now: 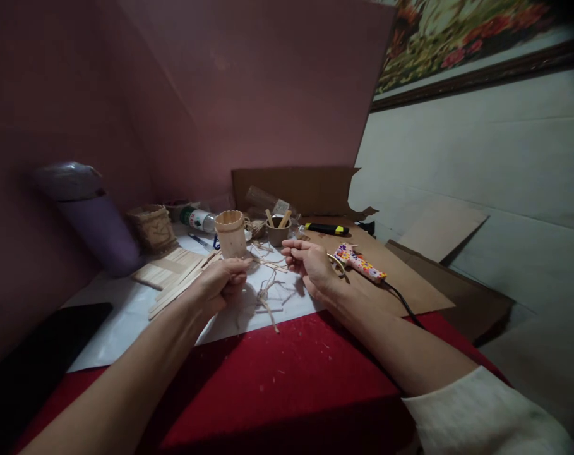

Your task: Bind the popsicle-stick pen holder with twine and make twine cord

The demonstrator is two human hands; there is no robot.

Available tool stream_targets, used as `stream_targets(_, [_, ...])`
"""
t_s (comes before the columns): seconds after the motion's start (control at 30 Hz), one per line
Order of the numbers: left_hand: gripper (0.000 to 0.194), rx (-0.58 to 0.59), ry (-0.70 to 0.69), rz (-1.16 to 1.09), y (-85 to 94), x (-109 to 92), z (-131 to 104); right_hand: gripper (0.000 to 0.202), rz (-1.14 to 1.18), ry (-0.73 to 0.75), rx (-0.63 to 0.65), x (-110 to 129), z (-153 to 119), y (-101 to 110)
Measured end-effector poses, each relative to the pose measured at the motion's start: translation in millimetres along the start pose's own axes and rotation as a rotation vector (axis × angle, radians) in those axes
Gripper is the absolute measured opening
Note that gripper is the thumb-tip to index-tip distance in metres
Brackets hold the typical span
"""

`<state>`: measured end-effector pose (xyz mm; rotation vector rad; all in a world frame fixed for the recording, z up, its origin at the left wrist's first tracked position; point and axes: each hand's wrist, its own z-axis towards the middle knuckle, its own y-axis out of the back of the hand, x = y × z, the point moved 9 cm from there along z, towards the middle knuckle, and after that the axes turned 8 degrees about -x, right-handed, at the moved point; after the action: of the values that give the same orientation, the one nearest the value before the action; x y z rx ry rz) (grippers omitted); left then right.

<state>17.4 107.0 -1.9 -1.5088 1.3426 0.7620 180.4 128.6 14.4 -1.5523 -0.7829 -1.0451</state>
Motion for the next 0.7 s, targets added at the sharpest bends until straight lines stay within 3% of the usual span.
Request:
stream_targets(0.3, [0.030,-0.194,-0.188,0.137,20.1,-13,6,0.022,0.088,0.018,0.025,5,-1,-2])
stream_targets(0.57, [0.031,-0.303,-0.240,0.228,21.3,-20,-2,0.023,0.113,0.027,0.110,7,-4,-11])
stream_targets(0.63, [0.026,-0.272,-0.265,0.268,17.0,-21,-3,0.021,0.142,0.027,0.104,7,-3,-10])
stream_targets(0.7, [0.023,-0.158,-0.271,0.301,6.8,-19,-3,0.019,0.161,0.031,0.085,7,-1,-8])
